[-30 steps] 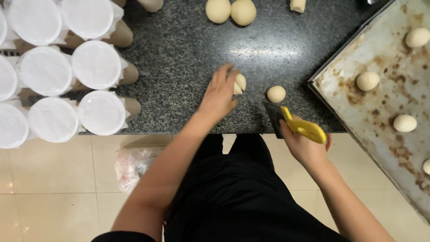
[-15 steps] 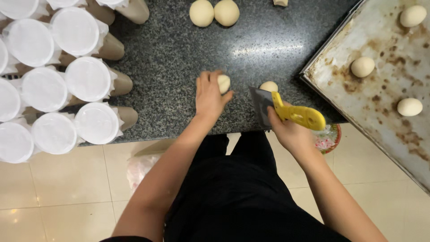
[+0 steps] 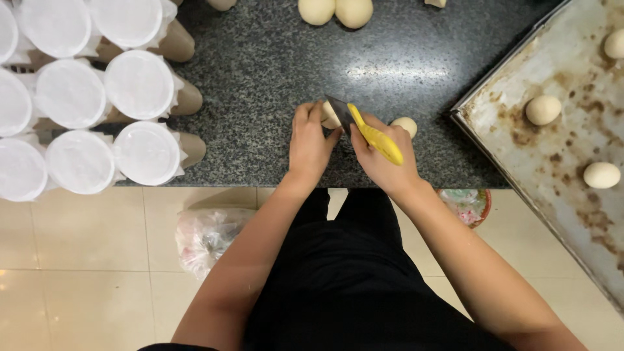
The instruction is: The person fills small dough balls with a dark paste using a spoon, then seals them by hand. They place the filled dough balls onto a metal baking tray. The person also uses a bench scraper to cut larger dough pieces into smaller portions and rolls them into balls before placing them on the tray.
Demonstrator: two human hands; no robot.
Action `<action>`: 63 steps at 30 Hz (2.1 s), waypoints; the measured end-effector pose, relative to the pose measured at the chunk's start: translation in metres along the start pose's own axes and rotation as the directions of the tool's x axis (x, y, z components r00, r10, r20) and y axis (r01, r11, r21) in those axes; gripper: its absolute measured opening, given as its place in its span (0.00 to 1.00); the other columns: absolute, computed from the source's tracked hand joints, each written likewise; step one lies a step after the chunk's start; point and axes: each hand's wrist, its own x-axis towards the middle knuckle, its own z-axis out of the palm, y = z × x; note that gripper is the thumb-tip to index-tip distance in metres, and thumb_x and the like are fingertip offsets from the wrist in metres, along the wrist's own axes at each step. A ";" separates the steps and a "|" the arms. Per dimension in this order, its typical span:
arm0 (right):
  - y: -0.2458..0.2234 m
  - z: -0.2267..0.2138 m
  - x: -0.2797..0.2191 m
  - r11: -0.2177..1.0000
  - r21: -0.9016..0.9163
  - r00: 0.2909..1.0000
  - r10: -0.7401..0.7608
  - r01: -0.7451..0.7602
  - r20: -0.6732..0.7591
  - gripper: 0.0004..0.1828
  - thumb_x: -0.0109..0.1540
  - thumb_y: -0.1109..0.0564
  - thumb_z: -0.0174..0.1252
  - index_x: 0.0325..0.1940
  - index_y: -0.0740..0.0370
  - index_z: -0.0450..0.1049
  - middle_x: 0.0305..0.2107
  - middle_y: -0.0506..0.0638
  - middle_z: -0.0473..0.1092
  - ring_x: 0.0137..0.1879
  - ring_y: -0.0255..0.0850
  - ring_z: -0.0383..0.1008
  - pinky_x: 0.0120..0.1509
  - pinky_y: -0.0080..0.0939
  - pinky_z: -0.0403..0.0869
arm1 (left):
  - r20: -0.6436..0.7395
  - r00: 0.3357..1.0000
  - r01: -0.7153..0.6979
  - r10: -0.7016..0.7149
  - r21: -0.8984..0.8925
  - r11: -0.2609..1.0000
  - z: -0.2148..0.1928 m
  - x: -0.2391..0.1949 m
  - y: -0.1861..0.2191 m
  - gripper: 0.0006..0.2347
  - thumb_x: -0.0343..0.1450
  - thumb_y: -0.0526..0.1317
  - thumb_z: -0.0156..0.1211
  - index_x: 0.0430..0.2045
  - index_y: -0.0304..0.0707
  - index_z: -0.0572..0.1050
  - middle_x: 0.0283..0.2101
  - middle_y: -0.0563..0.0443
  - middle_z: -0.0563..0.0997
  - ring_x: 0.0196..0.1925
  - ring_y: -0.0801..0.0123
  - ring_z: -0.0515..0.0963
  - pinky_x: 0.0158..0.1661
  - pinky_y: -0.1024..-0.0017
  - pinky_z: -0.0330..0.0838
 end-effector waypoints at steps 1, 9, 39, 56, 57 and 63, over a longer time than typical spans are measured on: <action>0.000 0.002 0.002 1.000 -0.015 1.000 -0.012 0.012 0.010 0.10 0.66 0.57 0.60 0.48 0.62 0.79 0.21 0.61 0.73 0.27 0.58 0.76 0.32 0.51 0.73 | 0.004 1.000 0.004 -0.004 0.002 1.000 0.000 0.000 0.001 0.27 0.63 0.35 0.72 0.58 0.27 0.70 0.57 0.39 0.71 0.60 0.47 0.72 0.55 0.60 0.73; -0.004 0.011 0.014 0.991 -0.133 0.995 0.014 0.000 0.100 0.12 0.66 0.55 0.55 0.49 0.63 0.79 0.21 0.63 0.73 0.29 0.62 0.75 0.36 0.59 0.73 | 0.034 0.999 -0.023 0.020 0.064 0.998 0.003 0.004 -0.004 0.26 0.64 0.34 0.70 0.58 0.27 0.70 0.56 0.40 0.71 0.61 0.48 0.73 0.50 0.62 0.77; 0.047 -0.037 -0.071 0.962 -0.231 0.989 0.134 -0.147 -0.068 0.15 0.66 0.47 0.58 0.42 0.62 0.77 0.25 0.59 0.74 0.30 0.56 0.76 0.34 0.54 0.71 | 0.228 0.968 -0.139 0.103 0.146 0.979 0.011 0.036 0.005 0.22 0.57 0.34 0.75 0.45 0.41 0.75 0.56 0.41 0.67 0.62 0.45 0.67 0.51 0.59 0.77; 0.099 -0.046 -0.095 0.952 -0.058 0.892 0.260 -0.301 -0.369 0.15 0.71 0.50 0.62 0.45 0.68 0.76 0.31 0.57 0.75 0.37 0.47 0.76 0.42 0.46 0.71 | 0.037 0.988 -0.152 0.148 0.345 0.926 -0.022 0.045 0.008 0.24 0.65 0.34 0.69 0.56 0.37 0.73 0.62 0.41 0.71 0.65 0.49 0.71 0.64 0.56 0.68; 0.105 -0.051 -0.096 0.936 -0.078 0.879 0.292 -0.344 -0.378 0.15 0.72 0.51 0.62 0.44 0.68 0.76 0.31 0.58 0.75 0.38 0.47 0.76 0.43 0.47 0.71 | 0.131 0.961 -0.265 0.244 0.184 0.947 -0.003 0.036 0.016 0.24 0.64 0.34 0.69 0.57 0.36 0.72 0.61 0.40 0.73 0.64 0.48 0.72 0.65 0.56 0.68; 0.124 -0.075 -0.100 0.895 0.153 0.804 0.444 -0.419 -0.396 0.15 0.70 0.50 0.61 0.46 0.68 0.75 0.33 0.57 0.75 0.37 0.49 0.76 0.42 0.47 0.72 | 0.316 0.847 -0.429 0.428 -0.069 0.901 0.082 0.005 0.066 0.33 0.52 0.35 0.74 0.54 0.30 0.70 0.54 0.36 0.70 0.58 0.43 0.68 0.55 0.52 0.65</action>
